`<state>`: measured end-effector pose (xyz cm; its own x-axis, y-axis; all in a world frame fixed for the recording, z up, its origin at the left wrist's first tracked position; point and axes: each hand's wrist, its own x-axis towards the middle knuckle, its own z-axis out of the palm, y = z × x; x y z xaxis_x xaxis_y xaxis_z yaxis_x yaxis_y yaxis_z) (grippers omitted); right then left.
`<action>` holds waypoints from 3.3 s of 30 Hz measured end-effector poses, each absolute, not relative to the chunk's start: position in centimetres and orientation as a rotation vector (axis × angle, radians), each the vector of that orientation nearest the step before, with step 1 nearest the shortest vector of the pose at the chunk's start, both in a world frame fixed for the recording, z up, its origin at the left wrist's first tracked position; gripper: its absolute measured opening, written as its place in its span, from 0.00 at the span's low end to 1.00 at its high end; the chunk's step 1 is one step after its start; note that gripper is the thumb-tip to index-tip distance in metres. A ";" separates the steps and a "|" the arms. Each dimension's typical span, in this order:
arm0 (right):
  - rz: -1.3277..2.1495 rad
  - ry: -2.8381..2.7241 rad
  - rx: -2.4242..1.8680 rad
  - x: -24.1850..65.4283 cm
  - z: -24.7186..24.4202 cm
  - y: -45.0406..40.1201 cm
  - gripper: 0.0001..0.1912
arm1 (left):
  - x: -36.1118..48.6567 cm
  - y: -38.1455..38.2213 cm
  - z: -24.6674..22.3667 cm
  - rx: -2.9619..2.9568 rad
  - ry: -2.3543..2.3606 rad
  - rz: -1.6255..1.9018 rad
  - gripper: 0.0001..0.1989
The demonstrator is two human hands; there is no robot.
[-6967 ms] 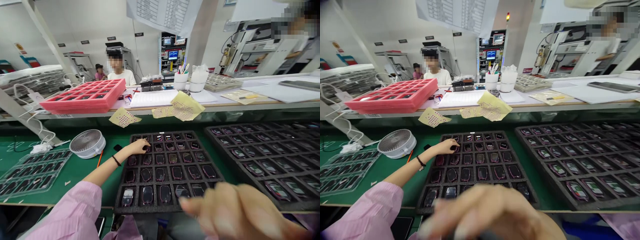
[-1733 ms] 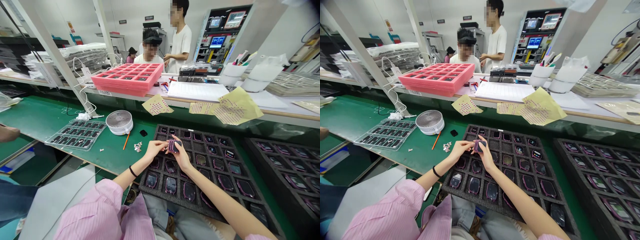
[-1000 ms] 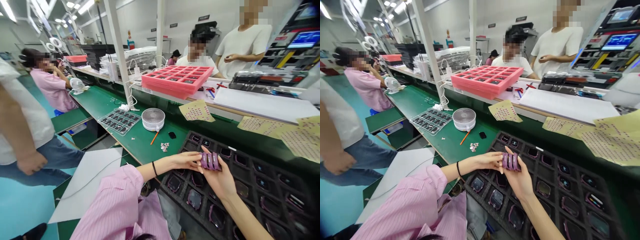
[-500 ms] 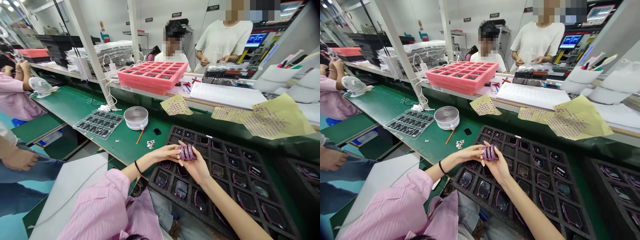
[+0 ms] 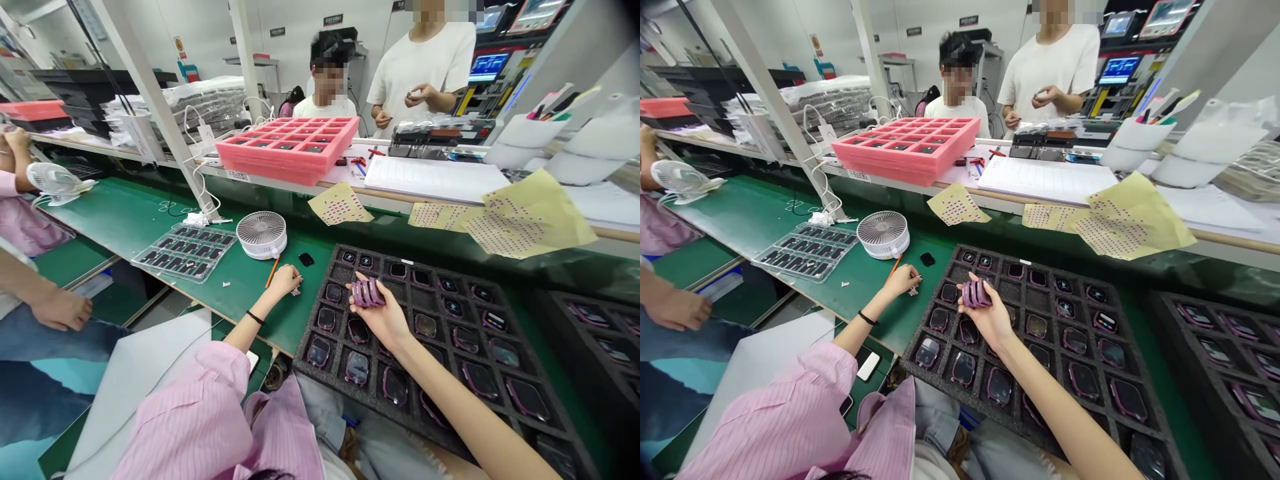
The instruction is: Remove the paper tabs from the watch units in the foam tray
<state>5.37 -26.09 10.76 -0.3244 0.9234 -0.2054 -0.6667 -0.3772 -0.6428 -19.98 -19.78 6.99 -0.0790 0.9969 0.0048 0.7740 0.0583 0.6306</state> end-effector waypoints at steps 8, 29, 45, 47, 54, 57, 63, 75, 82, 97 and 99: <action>1.751 -0.544 -0.648 5.1 10.4 -25.7 0.18 | -13.1 -22.1 10.1 1.630 1.341 1.205 0.15; 1.589 -0.520 -0.618 5.2 10.0 -25.1 0.23 | -6.5 -23.8 10.4 1.237 1.110 1.380 0.14; 1.504 -0.535 -0.661 5.3 9.8 -24.9 0.25 | -6.1 -24.2 9.8 1.231 0.995 1.391 0.17; 1.495 -0.521 -0.668 5.3 9.9 -24.9 0.24 | -6.0 -24.3 9.6 1.261 0.968 1.384 0.18; 1.494 -0.522 -0.685 5.1 9.9 -25.0 0.22 | -5.6 -24.2 9.9 1.129 0.997 1.372 0.19; 1.475 -0.549 -0.701 5.3 9.8 -25.0 0.23 | -5.8 -24.2 10.4 1.146 1.007 1.340 0.18; 1.464 -0.678 -0.724 5.7 9.8 -25.1 0.27 | -6.8 -23.4 11.6 1.197 1.099 1.247 0.15; 1.369 -0.677 -0.753 5.7 9.8 -25.2 0.31 | -5.2 -24.5 11.0 0.932 1.019 1.319 0.17; 1.343 -0.671 -0.780 5.7 9.7 -25.4 0.32 | -4.6 -24.6 10.5 0.906 1.039 1.318 0.18; 1.526 -0.789 -0.752 5.6 9.7 -25.5 0.25 | -10.4 -22.2 12.9 1.203 1.054 0.743 0.16; 1.476 -0.754 -0.779 5.4 9.3 -25.5 0.26 | -9.5 -22.7 12.1 1.145 1.093 0.851 0.17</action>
